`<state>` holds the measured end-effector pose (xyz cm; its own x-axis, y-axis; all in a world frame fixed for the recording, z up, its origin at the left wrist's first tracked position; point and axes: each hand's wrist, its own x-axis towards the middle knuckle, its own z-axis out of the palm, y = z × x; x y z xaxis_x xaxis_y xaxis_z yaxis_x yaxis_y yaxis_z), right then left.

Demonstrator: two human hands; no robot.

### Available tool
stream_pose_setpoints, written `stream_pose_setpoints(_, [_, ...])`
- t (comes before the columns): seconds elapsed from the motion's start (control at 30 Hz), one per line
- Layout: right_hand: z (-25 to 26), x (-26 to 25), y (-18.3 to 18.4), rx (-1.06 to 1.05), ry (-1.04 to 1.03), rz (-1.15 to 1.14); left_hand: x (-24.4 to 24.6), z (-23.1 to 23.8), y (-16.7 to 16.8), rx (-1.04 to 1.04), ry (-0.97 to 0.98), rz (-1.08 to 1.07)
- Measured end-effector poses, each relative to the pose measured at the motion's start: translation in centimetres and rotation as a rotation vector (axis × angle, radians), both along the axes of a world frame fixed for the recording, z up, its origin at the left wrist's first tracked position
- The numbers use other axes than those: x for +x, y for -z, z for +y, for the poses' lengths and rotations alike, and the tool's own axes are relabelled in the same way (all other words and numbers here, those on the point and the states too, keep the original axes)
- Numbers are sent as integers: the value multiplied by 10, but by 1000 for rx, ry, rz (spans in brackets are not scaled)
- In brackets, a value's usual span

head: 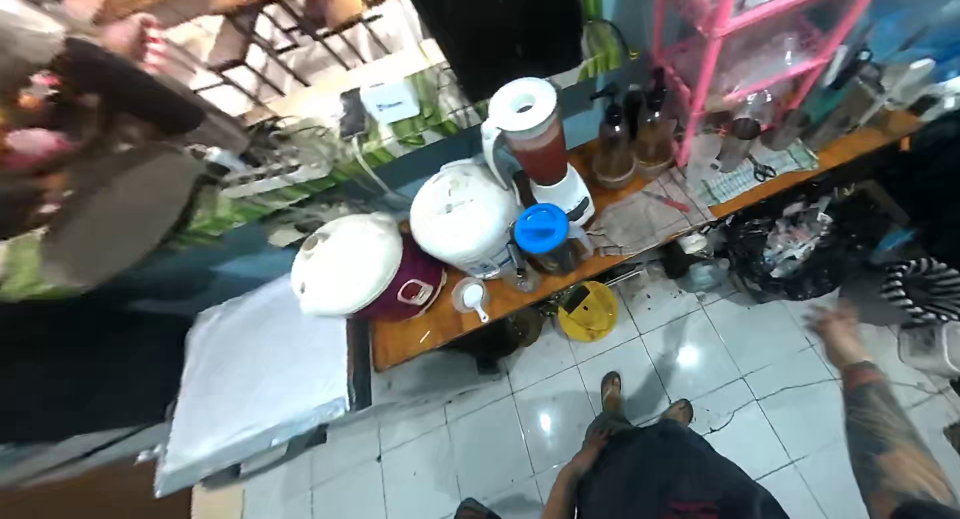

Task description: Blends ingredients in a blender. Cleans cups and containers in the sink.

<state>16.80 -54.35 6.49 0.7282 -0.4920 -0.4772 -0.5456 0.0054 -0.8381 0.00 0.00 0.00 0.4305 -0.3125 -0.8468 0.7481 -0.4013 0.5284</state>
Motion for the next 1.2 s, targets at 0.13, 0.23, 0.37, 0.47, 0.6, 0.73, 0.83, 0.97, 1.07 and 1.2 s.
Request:
stream_pose_setpoints(0.13, [99,-40,97,-103,-920,375,24,24,13,-16,-18,14])
stream_pose_setpoints(0.23, [160,-56,120,-31,-1201,383,65,42,23,150,235,-325])
stream_pose_setpoints(0.37, [210,-34,82,92,-886,253,170,57,-40,216,99,-774])
stream_pose_setpoints(0.47, [226,2,60,86,-731,126,249,69,-97,128,-20,-896])
stream_pose_setpoints(0.6, [232,63,28,122,-649,-17,301,71,-144,-17,-78,-985])
stream_pose_setpoints(0.73, [230,140,-5,192,-633,-185,338,60,-199,-167,-178,-1333])
stream_pose_setpoints(0.83, [237,222,-43,220,-768,-281,397,56,-259,68,-233,-1606])
stream_pose_setpoints(0.97, [271,328,-100,117,-964,-450,499,69,-305,458,-305,-1635])
stream_pose_setpoints(1.07, [297,402,-156,-241,-1069,-724,555,76,-293,460,-584,-1351])
stream_pose_setpoints(1.2, [328,494,-230,-690,-1214,-885,568,65,-269,520,-642,-1280])
